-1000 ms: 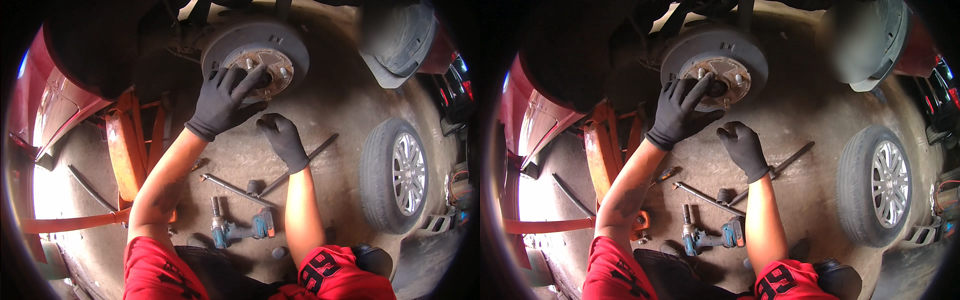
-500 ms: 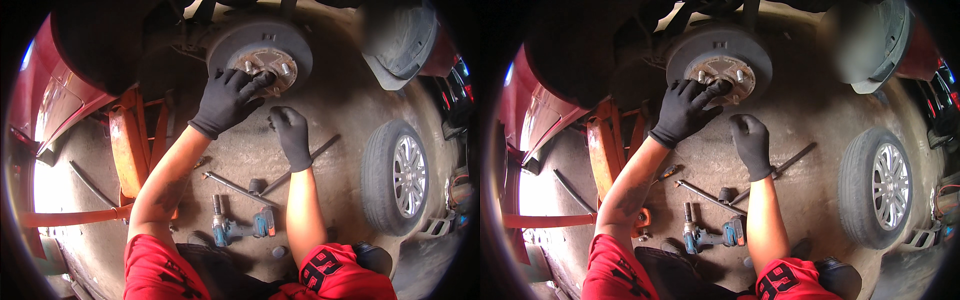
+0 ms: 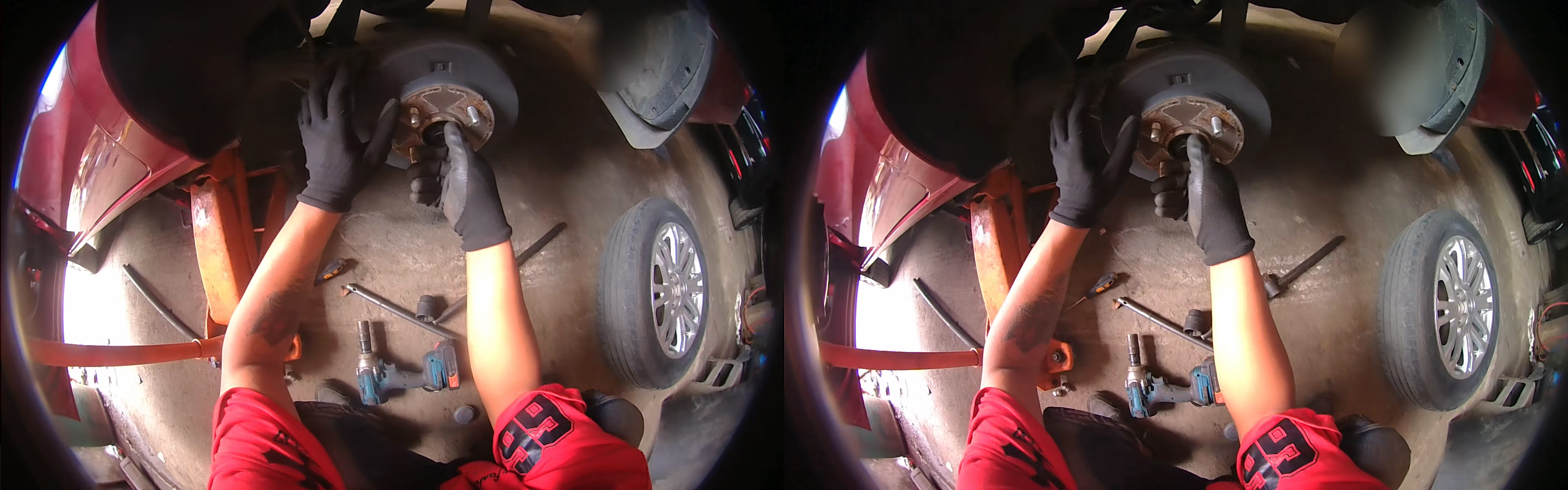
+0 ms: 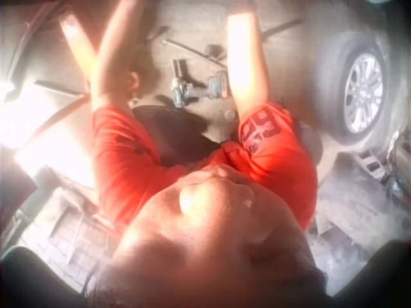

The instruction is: The person removes a car's brake rotor by first loosening the axle nut with a large wrench, then using a hammer to tap the rotor loose, and finally pulling it off the hub. The removed rotor is placed on the floor.

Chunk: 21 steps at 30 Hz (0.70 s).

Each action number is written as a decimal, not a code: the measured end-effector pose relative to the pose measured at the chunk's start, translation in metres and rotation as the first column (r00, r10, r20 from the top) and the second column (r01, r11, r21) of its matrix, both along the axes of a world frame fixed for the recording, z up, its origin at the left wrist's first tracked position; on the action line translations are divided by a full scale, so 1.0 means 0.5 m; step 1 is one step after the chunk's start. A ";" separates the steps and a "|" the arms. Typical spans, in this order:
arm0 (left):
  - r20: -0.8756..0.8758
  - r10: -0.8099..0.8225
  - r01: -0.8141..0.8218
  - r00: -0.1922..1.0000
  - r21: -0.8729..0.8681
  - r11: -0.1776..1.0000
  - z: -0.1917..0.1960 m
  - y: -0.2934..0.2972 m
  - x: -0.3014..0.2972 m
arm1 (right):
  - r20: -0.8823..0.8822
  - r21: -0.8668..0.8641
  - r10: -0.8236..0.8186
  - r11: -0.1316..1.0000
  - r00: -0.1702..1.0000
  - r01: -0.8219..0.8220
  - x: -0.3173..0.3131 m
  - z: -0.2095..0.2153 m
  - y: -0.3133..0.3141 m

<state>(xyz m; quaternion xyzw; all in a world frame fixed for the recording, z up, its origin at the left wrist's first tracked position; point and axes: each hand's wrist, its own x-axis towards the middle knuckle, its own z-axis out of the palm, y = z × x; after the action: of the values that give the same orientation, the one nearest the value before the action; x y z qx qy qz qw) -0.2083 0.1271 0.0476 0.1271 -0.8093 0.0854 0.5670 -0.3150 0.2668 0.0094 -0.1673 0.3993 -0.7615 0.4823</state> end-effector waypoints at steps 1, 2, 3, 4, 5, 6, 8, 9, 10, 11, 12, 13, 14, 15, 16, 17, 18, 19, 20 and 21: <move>0.031 -0.024 0.022 0.999 0.043 0.999 -0.006 -0.002 0.003 | 0.020 0.058 -0.027 0.998 0.999 0.026 0.001 0.004 0.002; 0.060 -0.050 0.045 0.997 0.088 0.995 -0.015 -0.005 0.004 | -0.373 0.144 -0.176 0.959 0.911 0.244 0.006 0.007 0.000; 0.087 -0.079 0.067 0.993 0.133 0.989 -0.021 -0.007 0.005 | -0.713 0.131 -0.243 0.875 0.657 0.466 0.015 0.009 -0.003; 0.091 -0.081 0.067 0.993 0.147 0.987 -0.026 -0.007 0.006 | -0.932 0.026 -0.215 0.761 0.290 0.648 0.027 0.008 -0.005; 0.094 -0.083 0.067 0.992 0.162 0.984 -0.030 -0.008 0.007 | -0.932 -0.288 -0.355 0.607 -0.072 0.741 0.042 0.001 -0.008; 0.098 -0.086 0.068 0.991 0.177 0.982 -0.034 -0.008 0.007 | -0.865 -0.446 -0.465 0.545 -0.187 0.710 0.039 -0.005 -0.010; 0.074 -0.127 0.111 0.989 0.187 0.976 -0.031 -0.008 0.004 | -0.756 -0.592 -0.599 0.456 -0.264 0.664 0.034 -0.010 -0.011; 0.062 -0.146 0.132 0.987 0.191 0.973 -0.029 -0.008 0.003 | -0.739 -0.591 -0.634 0.446 -0.230 0.672 0.036 -0.013 -0.009; 0.062 -0.146 0.132 0.987 0.192 0.973 -0.027 -0.009 0.004 | -0.793 -0.450 -0.606 0.526 -0.053 0.722 0.051 -0.009 0.001; 0.061 -0.145 0.131 0.988 0.192 0.973 -0.025 -0.010 0.006 | -0.816 -0.298 -0.563 0.602 0.129 0.741 0.060 -0.005 0.006; 0.061 -0.144 0.130 0.988 0.192 0.973 -0.024 -0.011 0.008 | -0.870 -0.189 -0.459 0.645 0.178 0.741 0.054 -0.003 0.007; 0.065 -0.147 0.132 0.987 0.197 0.972 -0.023 -0.010 0.006 | -0.908 -0.075 -0.351 0.671 0.227 0.738 0.039 0.000 0.013; 0.070 -0.150 0.133 0.986 0.202 0.970 -0.022 -0.010 0.004 | -0.931 0.042 -0.238 0.684 0.277 0.728 0.030 0.004 0.014; 0.075 -0.152 0.134 0.986 0.206 0.969 -0.022 -0.011 0.003 | -0.905 -0.035 -0.322 0.707 0.278 0.706 0.031 0.005 0.005; 0.083 -0.146 0.128 0.986 0.194 0.973 -0.025 -0.016 0.002 | -0.926 -0.152 -0.352 0.674 0.134 0.723 0.034 0.002 -0.001; 0.090 -0.141 0.123 0.986 0.182 0.976 -0.030 -0.022 0.003 | -0.926 -0.269 -0.377 0.639 -0.012 0.721 0.037 -0.003 -0.006; 0.097 -0.135 0.117 0.986 0.170 0.978 -0.033 -0.026 0.003 | -0.905 -0.383 -0.394 0.600 -0.158 0.702 0.039 -0.009 -0.009; 0.093 -0.141 0.124 0.986 0.167 0.978 -0.032 -0.026 0.004 | -0.851 -0.502 -0.464 0.581 -0.246 0.641 0.036 -0.014 -0.010; 0.088 -0.147 0.131 0.985 0.164 0.978 -0.030 -0.024 0.003 | -0.782 -0.611 -0.530 0.551 -0.327 0.568 0.033 -0.017 -0.010; 0.083 -0.153 0.138 0.985 0.161 0.977 -0.028 -0.023 0.003 | -0.772 -0.618 -0.554 0.541 -0.312 0.570 0.032 -0.019 -0.009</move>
<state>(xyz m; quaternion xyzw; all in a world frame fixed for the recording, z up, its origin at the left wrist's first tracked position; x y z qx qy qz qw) -0.2068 0.1154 0.0334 0.1067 -0.8468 -0.0133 0.5210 -0.2988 0.2624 -0.0003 -0.4010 0.6341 -0.5660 -0.3416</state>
